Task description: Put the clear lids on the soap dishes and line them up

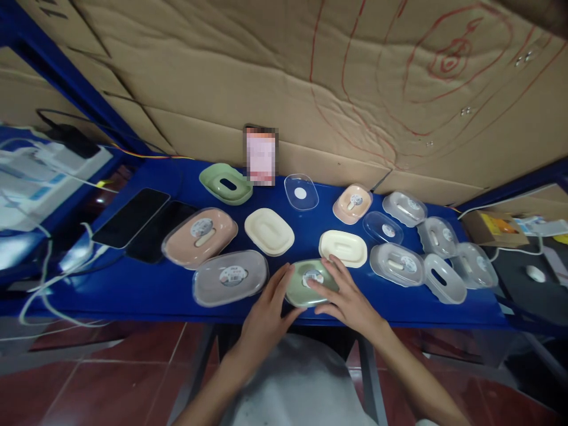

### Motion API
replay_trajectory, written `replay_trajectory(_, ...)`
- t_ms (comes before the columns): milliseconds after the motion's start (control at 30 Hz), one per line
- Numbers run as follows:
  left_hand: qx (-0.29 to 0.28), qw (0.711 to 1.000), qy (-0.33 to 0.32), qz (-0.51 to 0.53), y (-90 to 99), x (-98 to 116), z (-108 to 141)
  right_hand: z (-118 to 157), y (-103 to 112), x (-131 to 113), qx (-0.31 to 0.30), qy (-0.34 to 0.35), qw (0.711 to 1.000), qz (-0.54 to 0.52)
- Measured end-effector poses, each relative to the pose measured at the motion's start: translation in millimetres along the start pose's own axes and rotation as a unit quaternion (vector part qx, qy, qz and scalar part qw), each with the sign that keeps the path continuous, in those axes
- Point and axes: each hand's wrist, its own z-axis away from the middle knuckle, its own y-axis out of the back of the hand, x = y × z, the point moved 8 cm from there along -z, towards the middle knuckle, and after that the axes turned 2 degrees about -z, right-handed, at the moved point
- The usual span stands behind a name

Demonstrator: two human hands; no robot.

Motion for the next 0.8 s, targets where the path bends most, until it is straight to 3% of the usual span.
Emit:
replay_trajectory(133, 0.003, 1.000, -0.005, -0.006, 0.5, 1, -1, 1, 2, -2, 0.024, -0.004, 1.000, 0.015)
replay_trajectory(333, 0.013, 1.000, -0.010, -0.008, -0.1, 0, -1, -6, 5, 0, -0.024, 0.001, 1.000, 0.012)
replay_trajectory(433, 0.029, 1.000, -0.011, -0.003, 2.4, 2, 1, -6, 9, -4, -0.018, 0.019, 0.999, 0.024)
replay_trajectory(567, 0.063, 0.997, -0.028, 0.045, 12.3, 7, 7, 9, 45, 3, 0.053, 0.015, 0.997, 0.053)
replay_trajectory(667, 0.060, 0.997, -0.027, 0.044, 14.6, 9, 8, 37, 106, 57, 0.168, -0.101, 0.974, 0.113)
replay_trajectory(733, 0.046, 0.999, -0.022, 0.012, 12.8, 10, 6, 63, 149, 115, 0.235, -0.206, 0.934, 0.174)
replay_trajectory(800, 0.038, 0.999, -0.026, -0.018, 10.9, 12, 3, 85, 181, 177, 0.259, -0.294, 0.890, 0.231)
